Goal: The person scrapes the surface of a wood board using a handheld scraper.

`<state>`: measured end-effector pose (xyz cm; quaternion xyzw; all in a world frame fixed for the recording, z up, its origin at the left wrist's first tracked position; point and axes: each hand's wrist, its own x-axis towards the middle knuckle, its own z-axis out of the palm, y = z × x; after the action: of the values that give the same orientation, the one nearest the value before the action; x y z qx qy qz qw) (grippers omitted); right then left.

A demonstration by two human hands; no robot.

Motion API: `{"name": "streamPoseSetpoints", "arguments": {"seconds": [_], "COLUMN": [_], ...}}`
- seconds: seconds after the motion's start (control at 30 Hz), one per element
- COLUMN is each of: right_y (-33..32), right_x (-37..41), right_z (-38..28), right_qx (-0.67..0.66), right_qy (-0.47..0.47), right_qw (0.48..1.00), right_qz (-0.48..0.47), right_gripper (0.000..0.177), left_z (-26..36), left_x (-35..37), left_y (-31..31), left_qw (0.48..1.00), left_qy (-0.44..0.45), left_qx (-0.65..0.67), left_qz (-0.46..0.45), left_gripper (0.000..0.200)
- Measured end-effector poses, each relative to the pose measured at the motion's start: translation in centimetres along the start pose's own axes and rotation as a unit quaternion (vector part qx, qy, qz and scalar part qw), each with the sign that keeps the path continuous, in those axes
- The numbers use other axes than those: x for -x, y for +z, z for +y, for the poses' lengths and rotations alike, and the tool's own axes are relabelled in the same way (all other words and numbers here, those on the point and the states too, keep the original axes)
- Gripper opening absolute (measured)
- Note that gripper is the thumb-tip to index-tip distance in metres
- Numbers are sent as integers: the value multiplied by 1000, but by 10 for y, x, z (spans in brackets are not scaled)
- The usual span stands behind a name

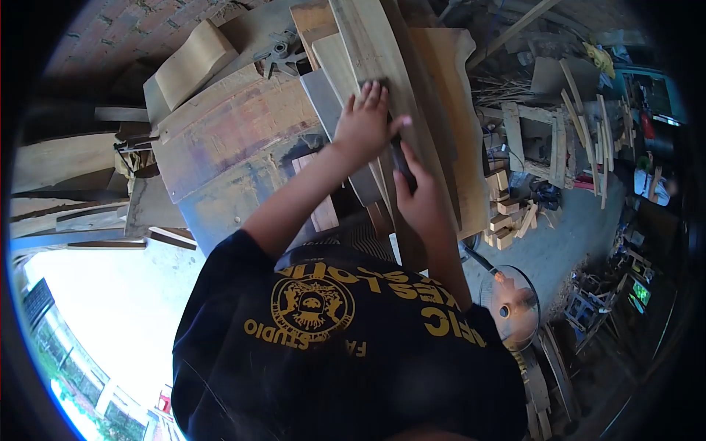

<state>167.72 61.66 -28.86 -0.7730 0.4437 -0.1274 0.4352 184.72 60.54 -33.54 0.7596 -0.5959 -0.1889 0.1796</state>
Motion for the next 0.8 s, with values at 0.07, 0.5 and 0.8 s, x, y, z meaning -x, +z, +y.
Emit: {"name": "streamPoseSetpoints", "arguments": {"seconds": [0.07, 0.5, 0.8], "right_y": [10, -10, -4], "right_x": [-32, 32, -19], "right_z": [1, 2, 3], "right_qx": [-17, -32, -4], "right_qy": [-28, 53, 11], "right_qw": [999, 997, 1000], "right_qz": [21, -41, -25], "right_gripper": [48, 53, 53], "left_z": [-14, 32, 10], "left_x": [-28, 40, -1], "left_y": [-6, 5, -5], "left_qw": [1000, 999, 998], "left_qy": [-16, 4, 1], "left_qx": [7, -34, -57], "left_qz": [11, -30, 5], "left_gripper": [77, 81, 84]}}
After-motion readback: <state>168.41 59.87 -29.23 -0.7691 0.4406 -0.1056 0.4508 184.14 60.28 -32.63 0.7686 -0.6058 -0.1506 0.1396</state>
